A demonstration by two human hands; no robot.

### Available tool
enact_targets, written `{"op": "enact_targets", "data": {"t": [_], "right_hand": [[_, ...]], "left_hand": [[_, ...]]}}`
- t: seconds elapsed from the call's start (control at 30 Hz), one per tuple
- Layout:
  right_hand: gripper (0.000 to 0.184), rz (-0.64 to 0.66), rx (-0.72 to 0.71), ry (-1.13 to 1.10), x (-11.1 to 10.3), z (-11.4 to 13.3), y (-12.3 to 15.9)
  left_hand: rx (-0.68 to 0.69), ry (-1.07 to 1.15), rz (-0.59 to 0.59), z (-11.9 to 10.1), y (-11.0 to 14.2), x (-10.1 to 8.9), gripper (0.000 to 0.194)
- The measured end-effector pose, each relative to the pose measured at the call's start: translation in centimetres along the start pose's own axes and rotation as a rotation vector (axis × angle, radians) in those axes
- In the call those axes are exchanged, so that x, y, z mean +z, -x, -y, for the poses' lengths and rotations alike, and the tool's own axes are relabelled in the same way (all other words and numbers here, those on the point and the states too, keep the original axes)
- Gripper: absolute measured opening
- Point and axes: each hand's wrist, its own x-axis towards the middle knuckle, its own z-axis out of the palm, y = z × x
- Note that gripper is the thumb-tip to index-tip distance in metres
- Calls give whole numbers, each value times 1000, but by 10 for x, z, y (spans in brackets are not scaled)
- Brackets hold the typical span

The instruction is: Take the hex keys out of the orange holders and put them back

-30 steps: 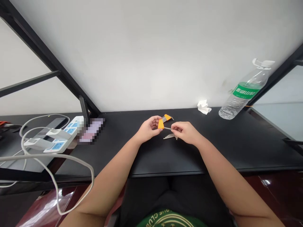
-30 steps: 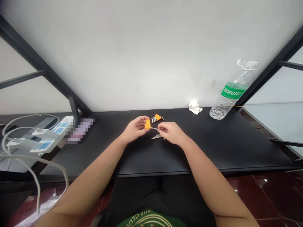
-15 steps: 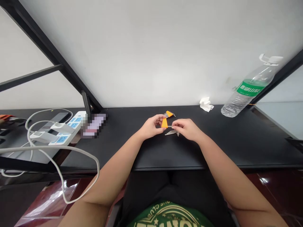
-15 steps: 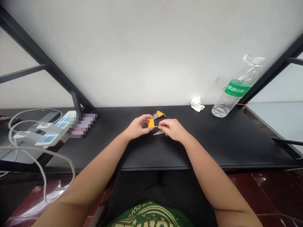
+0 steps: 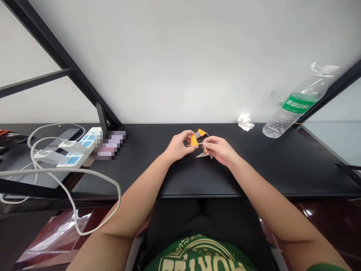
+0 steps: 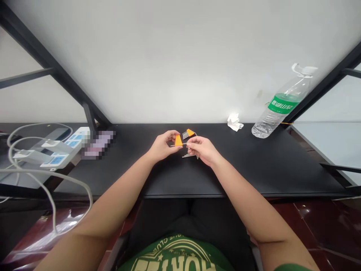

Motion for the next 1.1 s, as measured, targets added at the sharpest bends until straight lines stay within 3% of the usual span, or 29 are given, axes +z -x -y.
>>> {"op": "enact_targets", "data": {"t": [0.33,0.43,0.63,0.7,0.8,0.9,1.0,1.1], "right_hand": [[42,15,-48,122,11,-16,-9],[39,20,-95,170,9,-16,-9],[26,23,-156,318,8,-19,-10],[20,14,-182,457,5,-15,-8],[9,32,-282,887,-6,-4,0],[6,140,-269,1272,-17,7,8],[10,212,-202,1418,-21,9,12],[13,230,-222,1476,-19,6,11]], "left_hand": [[-30,-112,126,3,1,1,54],[-52,-45,181,4,1,3,58],[-151,94,169,1,-1,6,64],[-157,36,169,1,-1,5,62],[-164,-96,152,2,-1,1,58],[-154,-181,166,4,0,-2,54],[-134,-245,220,5,0,-4,48],[-123,-301,259,3,-1,-4,46]]}}
